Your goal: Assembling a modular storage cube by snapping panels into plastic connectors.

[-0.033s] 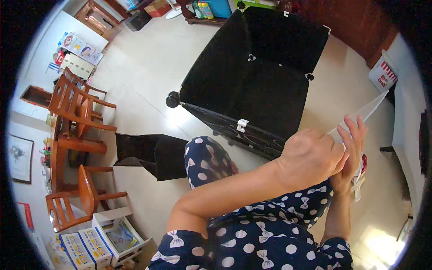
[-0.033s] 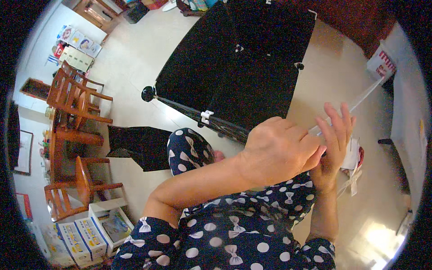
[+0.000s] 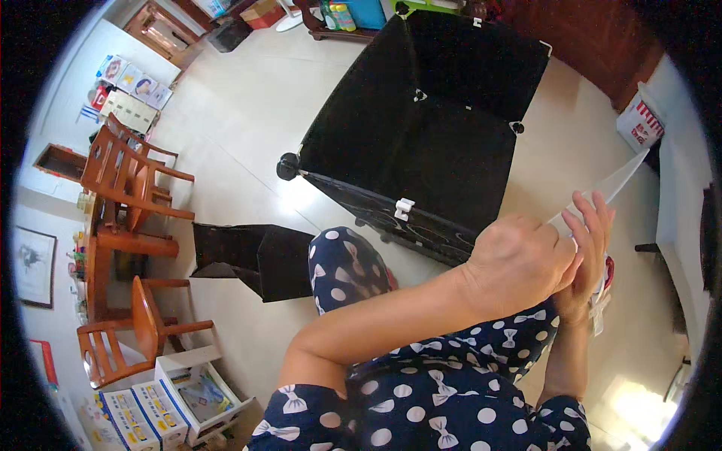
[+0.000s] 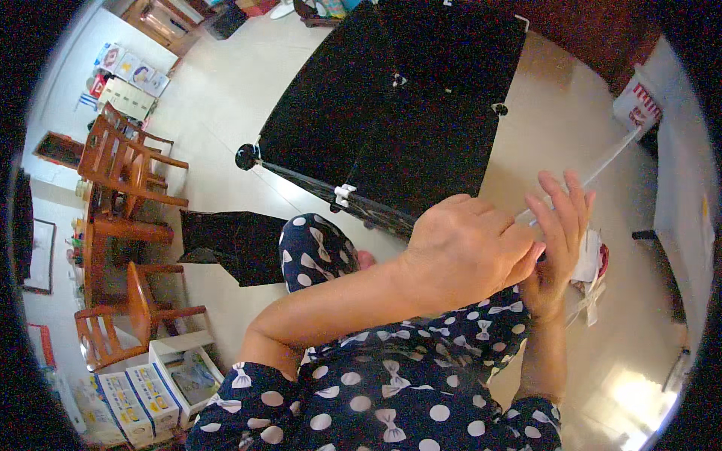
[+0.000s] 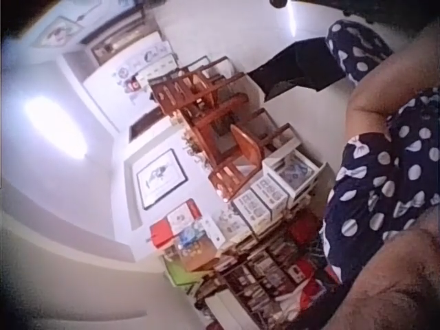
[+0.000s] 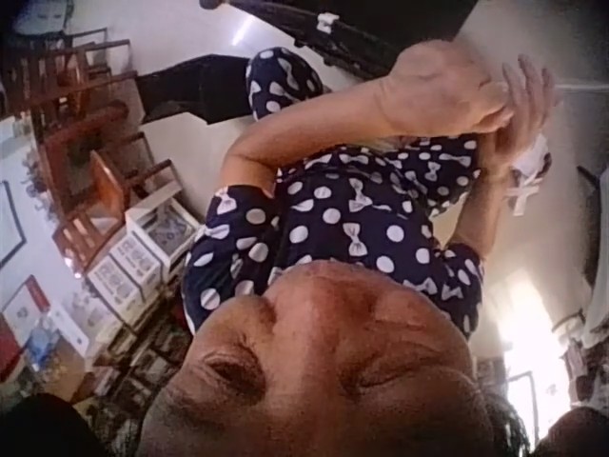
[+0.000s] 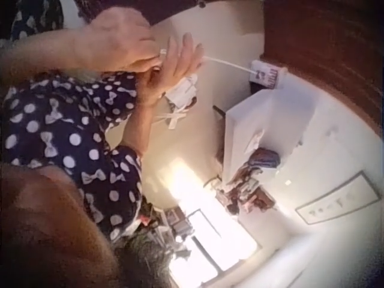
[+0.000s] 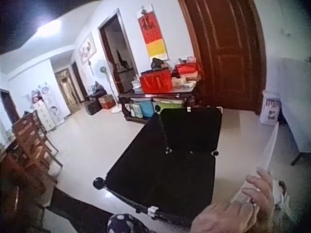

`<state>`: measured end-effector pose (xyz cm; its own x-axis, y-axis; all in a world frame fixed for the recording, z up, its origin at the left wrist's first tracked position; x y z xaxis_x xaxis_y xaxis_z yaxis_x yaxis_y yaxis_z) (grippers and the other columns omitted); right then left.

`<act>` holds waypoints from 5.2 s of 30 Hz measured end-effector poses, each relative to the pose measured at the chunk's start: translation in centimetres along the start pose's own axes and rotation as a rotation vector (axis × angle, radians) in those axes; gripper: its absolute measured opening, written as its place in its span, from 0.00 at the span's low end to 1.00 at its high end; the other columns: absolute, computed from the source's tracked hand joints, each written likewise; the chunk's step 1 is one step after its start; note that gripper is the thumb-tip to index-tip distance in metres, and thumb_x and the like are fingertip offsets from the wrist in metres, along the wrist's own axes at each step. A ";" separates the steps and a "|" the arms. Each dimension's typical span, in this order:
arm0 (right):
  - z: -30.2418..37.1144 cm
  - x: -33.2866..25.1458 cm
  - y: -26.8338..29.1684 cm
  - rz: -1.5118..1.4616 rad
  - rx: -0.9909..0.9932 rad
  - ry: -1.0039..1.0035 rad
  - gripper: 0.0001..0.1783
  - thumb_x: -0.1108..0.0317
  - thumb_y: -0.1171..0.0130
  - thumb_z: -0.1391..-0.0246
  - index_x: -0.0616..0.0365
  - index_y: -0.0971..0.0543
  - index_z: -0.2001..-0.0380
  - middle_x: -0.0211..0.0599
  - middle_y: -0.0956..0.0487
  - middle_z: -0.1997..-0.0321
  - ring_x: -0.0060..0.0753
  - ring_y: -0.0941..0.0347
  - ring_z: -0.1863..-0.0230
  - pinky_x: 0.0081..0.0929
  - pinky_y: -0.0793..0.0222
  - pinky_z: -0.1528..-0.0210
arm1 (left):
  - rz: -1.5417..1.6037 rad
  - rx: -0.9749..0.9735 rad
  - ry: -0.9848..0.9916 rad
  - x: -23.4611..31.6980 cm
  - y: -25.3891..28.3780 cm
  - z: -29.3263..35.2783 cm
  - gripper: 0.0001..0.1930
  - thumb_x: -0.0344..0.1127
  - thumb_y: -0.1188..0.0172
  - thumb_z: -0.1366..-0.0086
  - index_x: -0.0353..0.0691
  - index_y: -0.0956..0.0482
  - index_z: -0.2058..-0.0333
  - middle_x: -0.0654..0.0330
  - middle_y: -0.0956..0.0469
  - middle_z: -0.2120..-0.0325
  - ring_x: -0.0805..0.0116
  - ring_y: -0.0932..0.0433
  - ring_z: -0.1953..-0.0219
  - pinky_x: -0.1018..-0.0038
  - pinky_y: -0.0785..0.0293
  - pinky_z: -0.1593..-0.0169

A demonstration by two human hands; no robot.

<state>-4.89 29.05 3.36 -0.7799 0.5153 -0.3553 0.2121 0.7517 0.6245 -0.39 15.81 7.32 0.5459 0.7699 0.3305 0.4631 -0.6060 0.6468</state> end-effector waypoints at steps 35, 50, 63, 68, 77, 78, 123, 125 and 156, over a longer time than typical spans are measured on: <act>-5.2 -17.2 -8.6 -0.200 -0.135 0.289 0.25 0.75 0.35 0.58 0.58 0.21 0.51 0.48 0.22 0.44 0.52 0.26 0.41 0.52 0.34 0.36 | 0.070 0.348 0.702 -19.7 20.0 12.0 0.21 0.43 0.58 0.21 0.36 0.18 0.53 0.63 0.21 0.70 0.78 0.27 0.70 0.77 0.28 0.66; -5.8 -6.7 -4.1 0.174 -0.099 0.309 0.20 0.54 0.30 0.52 0.51 0.18 0.57 0.33 0.18 0.64 0.42 0.23 0.59 0.43 0.34 0.48 | 0.139 0.049 0.394 -11.0 12.6 6.4 0.15 0.33 0.26 0.46 0.41 0.18 0.60 0.62 0.20 0.71 0.76 0.25 0.74 0.78 0.27 0.69; -16.1 -7.9 -2.9 -0.166 0.038 0.354 0.10 0.61 0.43 0.41 0.55 0.20 0.66 0.40 0.20 0.68 0.47 0.24 0.62 0.41 0.32 0.58 | -0.005 0.093 0.213 -9.2 15.0 -5.2 0.15 0.43 0.26 0.44 0.38 0.15 0.65 0.64 0.22 0.82 0.80 0.27 0.78 0.78 0.33 0.74; -19.6 -7.6 -3.0 -0.281 0.116 0.277 0.13 0.61 0.47 0.40 0.60 0.22 0.70 0.47 0.23 0.72 0.54 0.24 0.68 0.44 0.30 0.65 | -0.061 0.153 0.094 -9.9 16.5 -8.8 0.20 0.54 0.30 0.44 0.39 0.15 0.68 0.58 0.22 0.83 0.61 0.22 0.80 0.68 0.28 0.73; -23.1 -8.0 -6.5 -0.288 0.059 0.270 0.15 0.61 0.47 0.35 0.63 0.25 0.69 0.44 0.27 0.74 0.39 0.29 0.71 0.32 0.34 0.65 | 0.318 0.219 0.141 -17.7 16.3 -10.9 0.27 0.57 0.47 0.29 0.34 0.18 0.67 0.64 0.23 0.78 0.77 0.30 0.73 0.74 0.33 0.67; -23.3 -8.2 -6.9 -0.293 0.040 0.227 0.15 0.61 0.47 0.35 0.63 0.25 0.68 0.44 0.28 0.75 0.40 0.30 0.72 0.32 0.34 0.66 | 0.272 0.125 0.235 -19.1 16.4 -10.8 0.23 0.53 0.52 0.25 0.38 0.21 0.66 0.66 0.24 0.71 0.80 0.30 0.64 0.80 0.35 0.58; -28.3 -11.4 -12.1 -0.352 -0.129 0.255 0.16 0.61 0.47 0.35 0.66 0.18 0.64 0.51 0.19 0.73 0.46 0.20 0.71 0.40 0.27 0.64 | 0.131 0.013 0.276 -22.3 18.8 -12.6 0.14 0.41 0.53 0.25 0.39 0.23 0.60 0.66 0.27 0.69 0.78 0.31 0.67 0.80 0.34 0.61; -28.3 -11.4 -12.4 -0.333 -0.073 0.284 0.17 0.60 0.47 0.34 0.65 0.18 0.62 0.51 0.19 0.73 0.46 0.20 0.71 0.41 0.27 0.64 | 0.113 -0.031 0.311 -22.8 19.1 -12.8 0.12 0.39 0.52 0.25 0.38 0.23 0.60 0.66 0.26 0.69 0.78 0.31 0.67 0.81 0.34 0.62; -30.6 -12.0 -15.4 -0.328 -0.135 0.161 0.29 0.43 0.60 0.29 0.61 0.25 0.64 0.36 0.30 0.67 0.31 0.33 0.59 0.30 0.38 0.52 | 0.984 0.082 0.194 -30.2 17.7 -6.5 0.21 0.30 0.59 0.32 0.30 0.29 0.43 0.58 0.26 0.50 0.69 0.30 0.45 0.76 0.39 0.38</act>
<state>-16.78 -1.33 19.30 -0.8784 0.1771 -0.4439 -0.1346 0.7995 0.5854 -13.19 -16.83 13.25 0.5919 -0.0652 0.8034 -0.0812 -0.9965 -0.0210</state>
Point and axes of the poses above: each hand's wrist, its own z-axis away from the middle knuckle, its own y-axis out of the back of the hand, x = y × z, the point moved 6 cm from there along -z, towards the middle knuckle
